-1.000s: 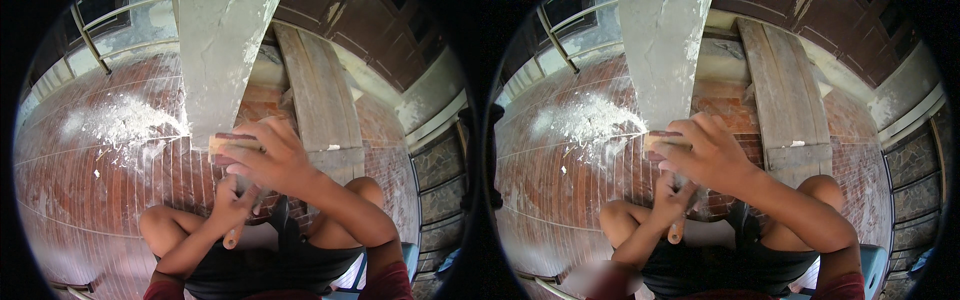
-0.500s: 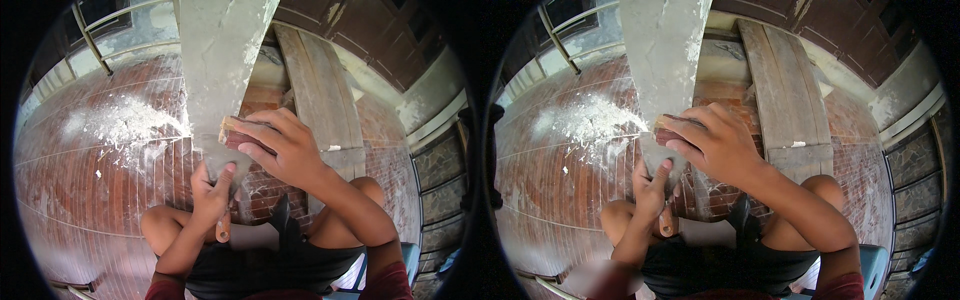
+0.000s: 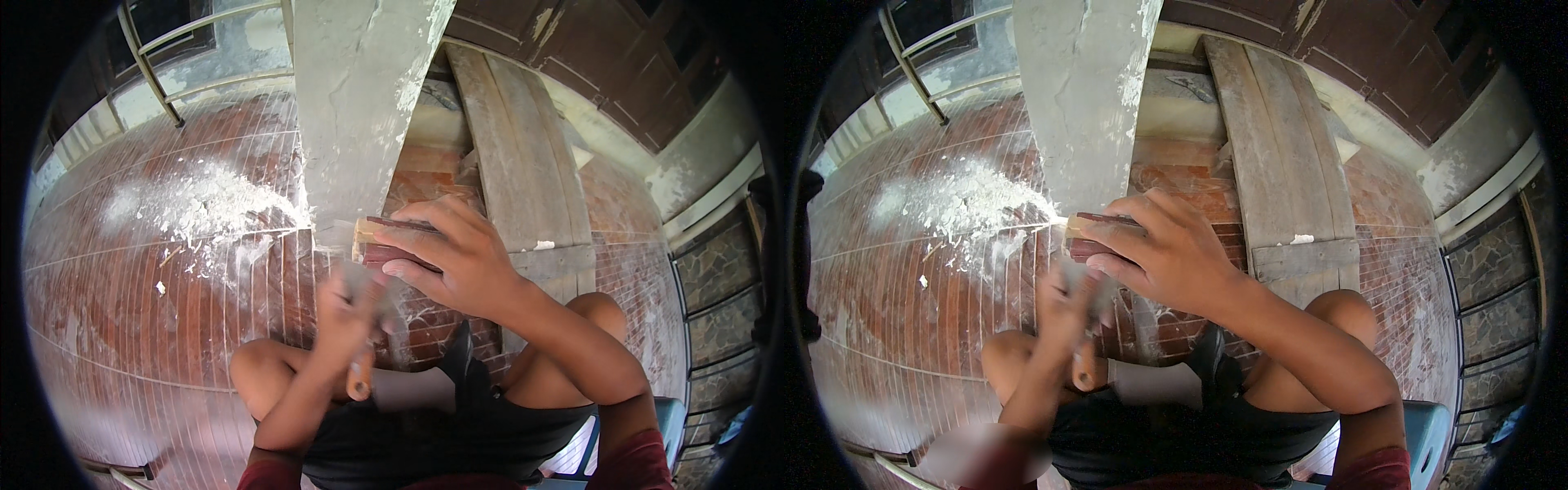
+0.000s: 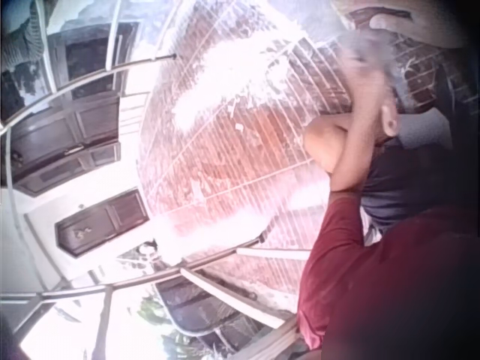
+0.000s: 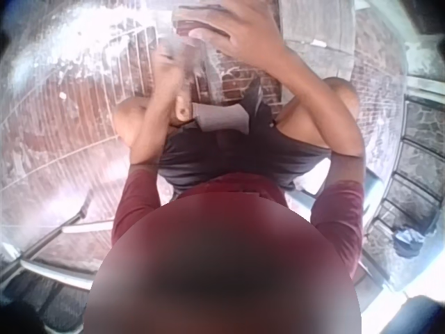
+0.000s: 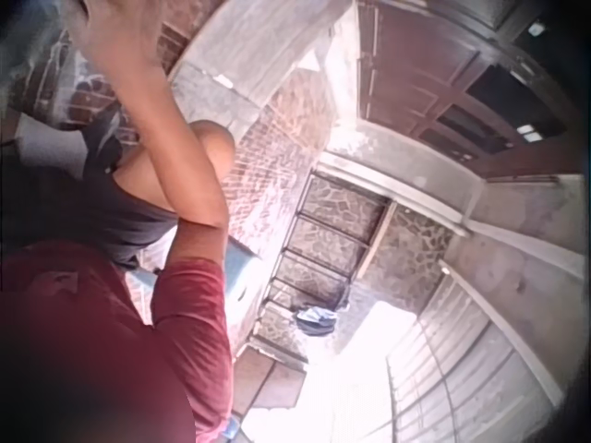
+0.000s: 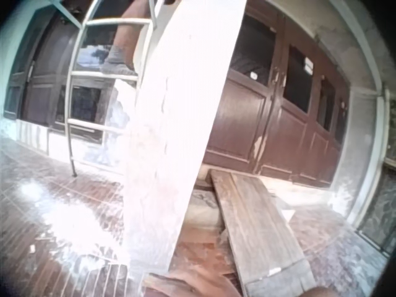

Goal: The person sits on the floor and smooths a vertical wall surface using a sanding block and a putty knife. They alternate between sanding the wall and scraping the surface with the putty knife, occasionally cleaning the tool on the wall.

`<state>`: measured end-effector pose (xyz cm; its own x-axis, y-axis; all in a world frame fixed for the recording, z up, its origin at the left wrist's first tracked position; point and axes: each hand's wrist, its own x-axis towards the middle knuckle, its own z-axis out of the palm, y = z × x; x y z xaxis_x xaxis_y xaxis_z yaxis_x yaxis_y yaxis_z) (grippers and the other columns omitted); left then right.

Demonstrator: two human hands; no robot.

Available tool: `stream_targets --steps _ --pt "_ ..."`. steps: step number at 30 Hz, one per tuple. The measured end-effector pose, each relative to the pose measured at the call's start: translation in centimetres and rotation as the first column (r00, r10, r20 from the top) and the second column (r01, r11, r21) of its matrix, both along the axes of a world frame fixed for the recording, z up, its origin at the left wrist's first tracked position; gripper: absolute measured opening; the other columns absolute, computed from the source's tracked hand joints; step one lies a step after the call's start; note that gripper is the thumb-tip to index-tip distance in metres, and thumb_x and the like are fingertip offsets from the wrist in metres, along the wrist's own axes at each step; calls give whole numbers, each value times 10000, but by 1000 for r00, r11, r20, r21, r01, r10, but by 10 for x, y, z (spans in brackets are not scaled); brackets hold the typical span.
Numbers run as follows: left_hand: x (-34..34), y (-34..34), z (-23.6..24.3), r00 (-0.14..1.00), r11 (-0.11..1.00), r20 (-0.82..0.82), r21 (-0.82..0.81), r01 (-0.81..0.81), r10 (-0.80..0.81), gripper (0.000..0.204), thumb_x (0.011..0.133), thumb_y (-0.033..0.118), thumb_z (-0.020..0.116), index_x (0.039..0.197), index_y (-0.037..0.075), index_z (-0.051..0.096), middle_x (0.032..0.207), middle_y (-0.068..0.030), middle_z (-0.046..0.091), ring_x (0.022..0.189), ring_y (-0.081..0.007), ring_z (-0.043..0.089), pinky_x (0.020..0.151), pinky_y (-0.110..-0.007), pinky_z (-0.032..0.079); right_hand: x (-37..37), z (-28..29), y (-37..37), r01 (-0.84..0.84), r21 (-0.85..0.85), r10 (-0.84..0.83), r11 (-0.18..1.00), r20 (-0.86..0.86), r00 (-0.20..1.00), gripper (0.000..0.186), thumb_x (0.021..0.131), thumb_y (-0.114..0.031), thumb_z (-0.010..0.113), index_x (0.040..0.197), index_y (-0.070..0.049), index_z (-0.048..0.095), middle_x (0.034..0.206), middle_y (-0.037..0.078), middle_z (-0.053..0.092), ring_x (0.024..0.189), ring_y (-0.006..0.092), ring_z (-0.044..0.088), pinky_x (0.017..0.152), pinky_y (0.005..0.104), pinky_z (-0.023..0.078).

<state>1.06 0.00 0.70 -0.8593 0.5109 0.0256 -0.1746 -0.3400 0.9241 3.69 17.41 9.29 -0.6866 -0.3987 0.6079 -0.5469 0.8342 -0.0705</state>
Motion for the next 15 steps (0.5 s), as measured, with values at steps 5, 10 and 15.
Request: stream_targets --steps 5,10,15 --pt "36 21 -10 948 947 -23 47 317 -317 186 989 131 601 1114 -2 571 741 -54 643 524 -90 582 436 -226 416 -10 5 9 58 -64 -60 996 -42 997 316 844 -263 732 1141 -156 714 1008 57 627 896 238 603 771 357 510" --pt "19 6 -9 940 922 11 198 334 -342 359 959 232 667 1153 -41 537 835 -137 659 508 -138 593 416 -235 427 -10 22 25 98 -263 -102 960 1 995 260 901 -195 687 1119 -56 713 991 123 702 898 276 670 794 343 532" --pt "17 5 -6 920 883 -54 263 388 -388 381 953 241 672 1157 -49 533 833 -145 657 502 -152 601 401 -252 436 -3 28 22 174 -550 -36 817 252 967 283 950 -215 651 1148 -16 685 1003 121 721 869 178 676 763 309 524"
